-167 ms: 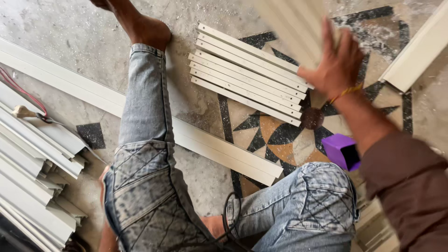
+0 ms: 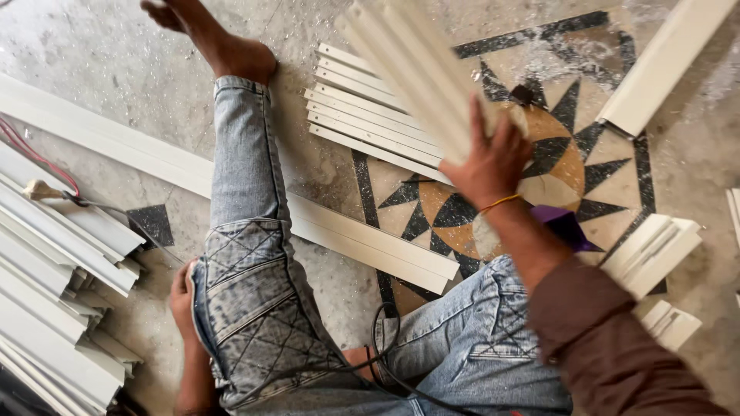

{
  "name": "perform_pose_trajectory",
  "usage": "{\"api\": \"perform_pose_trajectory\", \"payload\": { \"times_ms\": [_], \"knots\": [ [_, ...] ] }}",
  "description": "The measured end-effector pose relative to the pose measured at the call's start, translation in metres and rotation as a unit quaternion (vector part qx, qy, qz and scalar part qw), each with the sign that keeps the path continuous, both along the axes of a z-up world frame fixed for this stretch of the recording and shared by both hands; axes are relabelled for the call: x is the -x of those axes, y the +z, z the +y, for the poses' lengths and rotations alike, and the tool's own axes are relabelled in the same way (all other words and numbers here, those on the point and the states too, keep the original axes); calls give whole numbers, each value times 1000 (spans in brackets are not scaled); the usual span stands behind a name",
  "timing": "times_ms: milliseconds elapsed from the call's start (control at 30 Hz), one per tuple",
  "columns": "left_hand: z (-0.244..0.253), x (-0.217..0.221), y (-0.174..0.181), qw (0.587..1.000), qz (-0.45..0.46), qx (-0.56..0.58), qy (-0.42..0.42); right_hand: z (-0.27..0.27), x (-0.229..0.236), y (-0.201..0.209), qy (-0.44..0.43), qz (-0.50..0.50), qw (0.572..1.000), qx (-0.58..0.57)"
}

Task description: The person sits on the floor and assembles white aluminum window frame profiles. They insert small metal connectors into the ends of the profiles and use a power drill to secure them. The person handles multiple profiles one by one, drilling and stacking the finished pieces.

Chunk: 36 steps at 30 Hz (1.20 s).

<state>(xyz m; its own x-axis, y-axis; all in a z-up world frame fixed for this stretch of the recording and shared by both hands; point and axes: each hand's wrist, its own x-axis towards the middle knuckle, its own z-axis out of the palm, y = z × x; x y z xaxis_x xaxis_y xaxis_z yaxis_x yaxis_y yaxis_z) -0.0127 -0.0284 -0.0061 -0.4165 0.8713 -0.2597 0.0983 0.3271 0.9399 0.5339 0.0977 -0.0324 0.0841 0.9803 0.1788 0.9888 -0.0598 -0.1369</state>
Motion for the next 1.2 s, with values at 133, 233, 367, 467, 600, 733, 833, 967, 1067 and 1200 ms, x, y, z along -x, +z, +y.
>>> {"api": "perform_pose_trajectory", "payload": {
  "times_ms": [133, 233, 367, 467, 600, 733, 833, 967, 1067, 1200],
  "knots": [
    [-8, -21, 3, 988, 155, -2, 24, -23, 50, -5, -89, 38, 990, 105],
    [-6, -26, 7, 978, 200, 41, 36, -28, 71, -14, -126, 48, 984, 117],
    [-13, -30, -2, 985, 171, 9, 35, -32, 78, -24, -147, 50, 980, 120],
    [-8, -34, -7, 986, 163, 18, 36, -27, 76, -19, -155, 57, 973, 161],
    [-6, -34, -3, 990, 140, 5, 31, -34, 76, -7, -129, 46, 980, 143],
    [-9, -43, 17, 986, 163, 21, 37, -61, 65, 1, -74, 54, 994, 55],
    [-15, -56, 42, 981, 164, -92, 56, -96, 54, -6, -172, 190, 962, 93],
    [-16, -85, 79, 958, 159, -235, 44, -114, 37, -36, -422, 607, 667, 93],
    [-17, -122, 95, 968, 69, -239, 22, -114, 25, -62, -426, 708, 533, 180],
    [-22, -168, 100, 939, 208, -237, -138, -115, 31, -95, -414, 776, 428, 209]
  ]
}}
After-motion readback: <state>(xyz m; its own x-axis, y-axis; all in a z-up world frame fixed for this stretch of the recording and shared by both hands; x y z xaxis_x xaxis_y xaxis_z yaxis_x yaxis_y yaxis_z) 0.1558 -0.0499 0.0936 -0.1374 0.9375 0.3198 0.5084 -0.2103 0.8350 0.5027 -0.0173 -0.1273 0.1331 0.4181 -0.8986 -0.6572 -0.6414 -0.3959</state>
